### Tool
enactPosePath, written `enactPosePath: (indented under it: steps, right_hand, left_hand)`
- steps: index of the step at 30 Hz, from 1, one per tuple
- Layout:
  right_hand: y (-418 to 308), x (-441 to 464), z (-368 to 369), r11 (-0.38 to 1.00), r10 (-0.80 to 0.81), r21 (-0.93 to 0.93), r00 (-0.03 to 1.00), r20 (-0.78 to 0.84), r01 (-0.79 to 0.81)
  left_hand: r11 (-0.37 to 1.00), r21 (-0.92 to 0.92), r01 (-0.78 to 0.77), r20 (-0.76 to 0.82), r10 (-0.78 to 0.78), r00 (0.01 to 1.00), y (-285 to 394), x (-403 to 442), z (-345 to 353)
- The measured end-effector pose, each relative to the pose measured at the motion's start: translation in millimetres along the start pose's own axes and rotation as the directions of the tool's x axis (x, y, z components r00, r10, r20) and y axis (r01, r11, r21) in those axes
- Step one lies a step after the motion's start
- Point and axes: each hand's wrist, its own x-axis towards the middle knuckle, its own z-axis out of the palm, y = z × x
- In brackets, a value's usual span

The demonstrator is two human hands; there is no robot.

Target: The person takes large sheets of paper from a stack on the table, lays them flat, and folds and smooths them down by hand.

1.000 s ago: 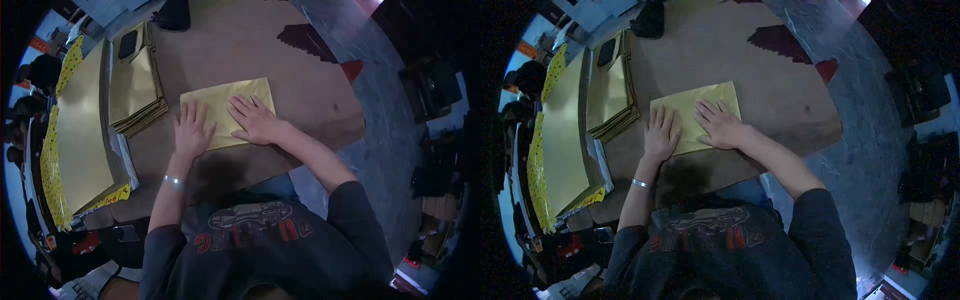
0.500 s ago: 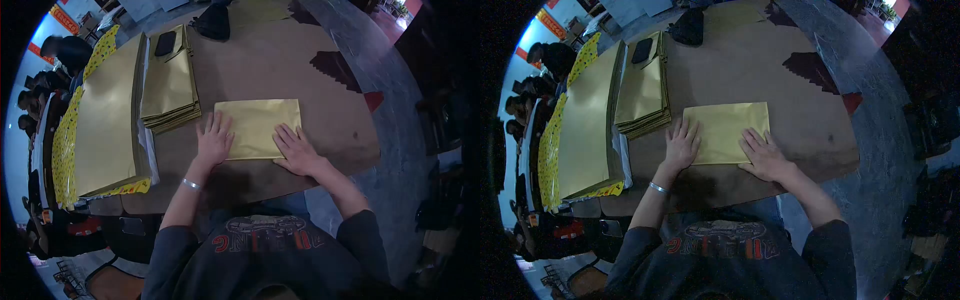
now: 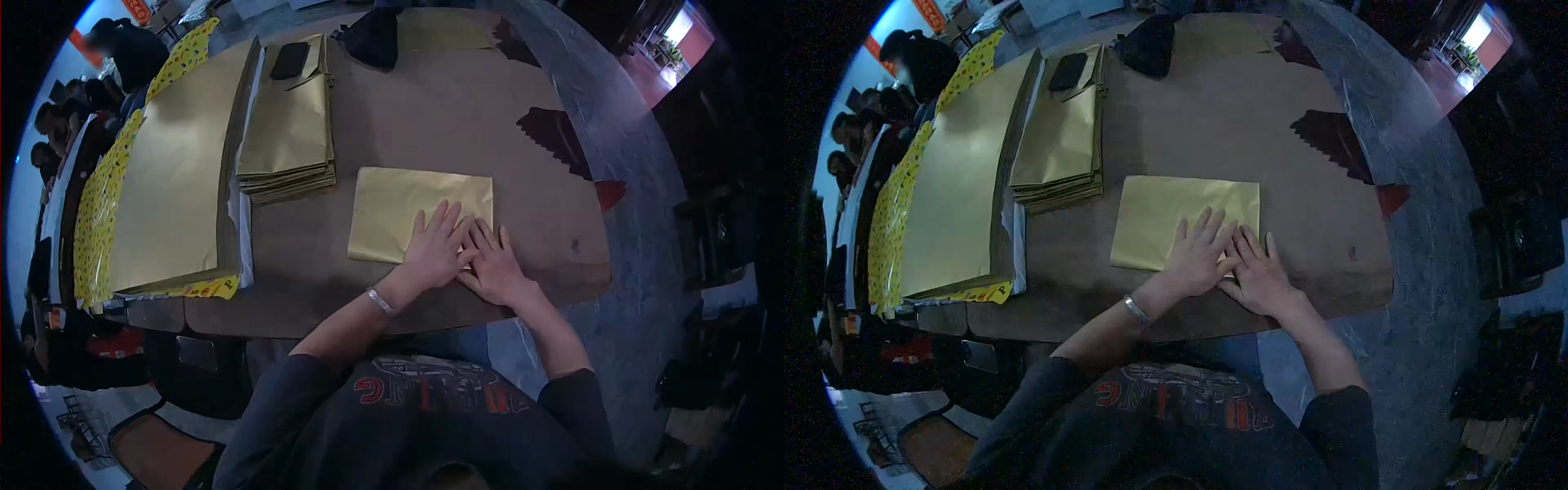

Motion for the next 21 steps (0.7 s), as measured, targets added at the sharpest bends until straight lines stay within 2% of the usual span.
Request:
enactPosePath:
  steps: [2,4,6,9,11,12,13,16,18,19,20,21]
  right_hand:
    - [0.2,-0.1,1.7,0.999,-0.030,-0.032,0.996,-0.089,0.027]
    - [-0.4,-0.8,3.3,0.998,-0.038,-0.052,0.995,-0.096,0.033]
    - [2.9,-1.0,2.4,0.993,-0.058,-0.112,0.992,-0.111,0.046]
    - [10.6,-0.6,-9.1,0.991,-0.125,-0.067,0.988,-0.095,0.119]
    - [10.3,-4.9,-21.8,0.978,-0.202,-0.085,0.969,-0.144,0.191]
    - [8.3,-6.8,-27.1,0.971,-0.210,-0.128,0.976,-0.056,0.201]
    - [5.2,-8.3,-33.7,0.961,-0.213,-0.171,0.977,0.033,0.215]
    - [0.7,-12.5,-39.2,0.934,-0.262,-0.259,0.965,-0.024,0.247]
    - [6.9,-12.7,-36.1,0.923,-0.268,-0.299,0.962,-0.048,0.242]
    - [10.4,-11.1,-31.8,0.934,-0.287,-0.256,0.949,-0.128,0.248]
    - [12.9,-9.8,-30.9,0.942,-0.303,-0.212,0.930,-0.207,0.260]
    - [10.8,-8.7,-37.6,0.940,-0.308,-0.218,0.929,-0.205,0.264]
  left_hand:
    - [0.992,0.115,0.051,-0.033,-0.048,0.998,-26.4,-20.5,-12.3]
    - [0.979,0.167,0.115,-0.066,-0.105,0.992,-52.0,-40.2,-24.9]
    - [0.957,0.207,0.204,-0.003,-0.208,0.978,-68.9,-55.3,-42.0]
    - [0.952,0.189,0.241,-0.057,-0.235,0.970,-100.1,-79.4,-45.5]
    - [0.947,0.194,0.256,-0.081,-0.244,0.966,-106.4,-89.8,-49.9]
    - [0.944,0.195,0.268,-0.094,-0.254,0.963,-104.0,-90.2,-56.0]
    - [0.940,0.232,0.251,-0.056,-0.245,0.968,-99.0,-89.2,-62.2]
    - [0.943,0.261,0.205,-0.001,-0.212,0.977,-91.6,-84.5,-55.3]
    - [0.988,0.152,0.029,0.051,-0.037,0.998,-82.5,-79.9,-46.1]
    - [0.998,0.047,0.052,-0.003,-0.051,0.999,-66.7,-77.3,-44.8]
    - [0.998,0.043,0.055,-0.012,-0.054,0.998,-54.2,-72.8,-45.7]
    - [1.000,-0.019,0.023,-0.012,-0.023,1.000,-42.5,-68.5,-49.2]
